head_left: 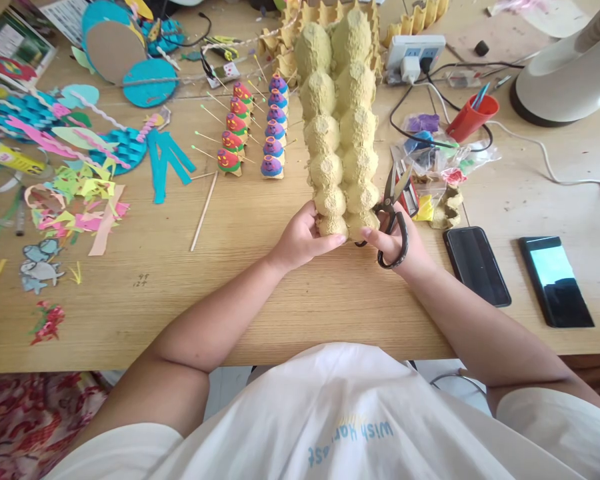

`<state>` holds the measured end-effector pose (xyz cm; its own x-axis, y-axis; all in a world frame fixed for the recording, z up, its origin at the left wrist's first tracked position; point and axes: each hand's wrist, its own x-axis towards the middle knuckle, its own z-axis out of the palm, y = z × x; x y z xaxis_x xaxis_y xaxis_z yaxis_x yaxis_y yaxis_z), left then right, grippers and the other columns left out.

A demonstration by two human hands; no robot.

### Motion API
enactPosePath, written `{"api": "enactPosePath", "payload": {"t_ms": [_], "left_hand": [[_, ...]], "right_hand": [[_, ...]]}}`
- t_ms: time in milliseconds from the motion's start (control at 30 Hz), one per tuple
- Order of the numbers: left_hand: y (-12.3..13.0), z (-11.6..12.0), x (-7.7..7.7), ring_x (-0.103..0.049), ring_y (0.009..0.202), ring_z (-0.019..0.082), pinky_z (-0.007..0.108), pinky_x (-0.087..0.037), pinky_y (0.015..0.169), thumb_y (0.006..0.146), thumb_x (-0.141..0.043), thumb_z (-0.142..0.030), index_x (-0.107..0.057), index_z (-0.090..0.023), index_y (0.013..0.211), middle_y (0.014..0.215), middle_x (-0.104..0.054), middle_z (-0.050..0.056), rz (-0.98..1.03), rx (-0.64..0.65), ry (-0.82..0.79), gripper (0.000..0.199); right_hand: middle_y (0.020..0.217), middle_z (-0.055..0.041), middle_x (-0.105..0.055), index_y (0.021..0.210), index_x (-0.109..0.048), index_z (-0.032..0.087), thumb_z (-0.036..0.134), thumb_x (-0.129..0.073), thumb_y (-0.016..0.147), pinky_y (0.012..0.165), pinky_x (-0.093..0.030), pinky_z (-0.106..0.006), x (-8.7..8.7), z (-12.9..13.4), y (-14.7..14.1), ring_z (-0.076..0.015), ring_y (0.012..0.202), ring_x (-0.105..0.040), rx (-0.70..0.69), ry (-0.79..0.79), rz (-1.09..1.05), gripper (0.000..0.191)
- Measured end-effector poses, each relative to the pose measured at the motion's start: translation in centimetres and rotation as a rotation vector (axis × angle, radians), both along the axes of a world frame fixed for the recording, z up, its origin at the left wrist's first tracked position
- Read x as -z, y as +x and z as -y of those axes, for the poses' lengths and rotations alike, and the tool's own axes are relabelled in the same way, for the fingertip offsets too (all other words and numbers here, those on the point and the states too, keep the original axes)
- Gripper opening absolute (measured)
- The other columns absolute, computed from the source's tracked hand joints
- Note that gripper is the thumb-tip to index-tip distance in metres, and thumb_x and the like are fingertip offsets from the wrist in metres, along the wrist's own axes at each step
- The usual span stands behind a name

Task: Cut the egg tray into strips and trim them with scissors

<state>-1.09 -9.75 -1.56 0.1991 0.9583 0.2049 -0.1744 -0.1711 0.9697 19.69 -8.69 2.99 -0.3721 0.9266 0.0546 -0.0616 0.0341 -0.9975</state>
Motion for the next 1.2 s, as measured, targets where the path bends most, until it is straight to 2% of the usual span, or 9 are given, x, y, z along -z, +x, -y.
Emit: {"api": "enactPosePath", "payload": {"t_ms": [133, 333, 400, 600, 700, 800, 867, 1000, 1200], "left_hand": [[-0.1, -0.2, 0.0, -0.071, 0.114, 0.021, 0.036, -0.058, 0.101, 0.076, -0.090, -0.049, -0.062, -0.025, 0.127, 0.123, -0.074, 0.006, 0.032, 0.030, -0.030, 0.063], [-0.2, -0.2, 0.1, -0.070, 0.117, 0.020, 0.036, -0.058, 0.103, 0.075, -0.092, -0.041, -0.061, -0.024, 0.129, 0.124, -0.072, 0.006, 0.015, -0.027, -0.003, 0.064], [-0.2, -0.2, 0.1, -0.069, 0.118, 0.020, 0.036, -0.058, 0.104, 0.076, -0.091, -0.040, -0.060, -0.025, 0.129, 0.125, -0.071, 0.006, 0.015, -0.039, 0.006, 0.063], [-0.2, 0.1, 0.0, -0.069, 0.124, 0.024, 0.036, -0.059, 0.103, 0.077, -0.090, -0.040, -0.058, -0.026, 0.134, 0.134, -0.070, 0.009, -0.035, -0.009, 0.008, 0.067], [-0.2, 0.3, -0.3, -0.070, 0.122, 0.024, 0.036, -0.060, 0.100, 0.077, -0.090, -0.041, -0.061, -0.024, 0.130, 0.131, -0.071, 0.009, -0.093, -0.012, 0.025, 0.064], [-0.3, 0.2, -0.6, -0.071, 0.117, 0.023, 0.034, -0.060, 0.097, 0.076, -0.091, -0.047, -0.063, -0.023, 0.127, 0.126, -0.074, 0.009, -0.091, -0.015, 0.027, 0.064], [-0.3, 0.0, -0.6, -0.072, 0.113, 0.022, 0.033, -0.059, 0.095, 0.079, -0.088, -0.055, -0.064, -0.023, 0.125, 0.123, -0.075, 0.008, -0.043, -0.028, -0.004, 0.061], [-0.3, -0.4, -0.6, -0.074, 0.108, 0.022, 0.033, -0.058, 0.091, 0.087, -0.077, -0.064, -0.065, -0.022, 0.119, 0.114, -0.077, 0.007, 0.011, -0.084, -0.097, 0.054], [0.0, -0.7, -0.8, -0.068, 0.128, 0.026, 0.041, -0.054, 0.108, 0.089, -0.072, -0.068, -0.058, -0.027, 0.127, 0.131, -0.074, 0.008, -0.015, -0.134, -0.055, 0.058]], "right_hand": [[0.134, -0.0099, -0.075, 0.142, -0.062, 0.033, 0.083, -0.081, 0.071, 0.106, -0.060, -0.055, -0.1, 0.0, 0.1, -0.0368, 0.132, -0.066, -0.018, -0.045, 0.001, 0.089], [0.145, -0.0084, -0.069, 0.135, -0.061, 0.033, 0.073, -0.091, 0.068, 0.121, -0.049, -0.053, 0.3, -0.1, 0.0, -0.0335, 0.141, -0.061, 0.000, 0.021, -0.043, 0.083], [0.146, -0.0075, -0.068, 0.133, -0.059, 0.034, 0.072, -0.092, 0.068, 0.122, -0.049, -0.053, 0.6, -0.2, 0.3, -0.0329, 0.142, -0.061, 0.027, 0.019, -0.024, 0.082], [0.131, -0.0066, -0.073, 0.129, -0.053, 0.034, 0.075, -0.090, 0.067, 0.108, -0.058, -0.054, 1.8, -0.7, 0.8, -0.0334, 0.129, -0.067, 0.119, 0.020, -0.018, 0.083], [0.111, -0.0030, -0.073, 0.126, -0.054, 0.035, 0.074, -0.086, 0.074, 0.094, -0.061, -0.050, 2.1, -0.6, 0.8, -0.0295, 0.109, -0.071, 0.153, 0.031, 0.017, 0.072], [0.085, 0.0014, -0.062, 0.119, -0.056, 0.035, 0.070, -0.081, 0.082, 0.077, -0.060, -0.044, 2.0, -0.3, 0.7, -0.0241, 0.083, -0.067, 0.182, 0.012, 0.073, 0.057], [0.077, 0.0031, -0.053, 0.113, -0.056, 0.034, 0.068, -0.082, 0.083, 0.072, -0.058, -0.042, 2.1, -0.2, 0.6, -0.0215, 0.074, -0.061, 0.197, 0.010, 0.086, 0.052], [0.073, 0.0053, -0.045, 0.107, -0.054, 0.033, 0.068, -0.085, 0.079, 0.072, -0.057, -0.039, 2.2, -0.1, 0.2, -0.0184, 0.070, -0.056, 0.198, 0.010, 0.063, 0.055], [0.079, 0.0044, -0.051, 0.105, -0.054, 0.033, 0.069, -0.091, 0.071, 0.070, -0.056, -0.036, 1.8, 0.1, 0.2, -0.0175, 0.073, -0.057, 0.128, 0.008, 0.092, 0.062]]}}
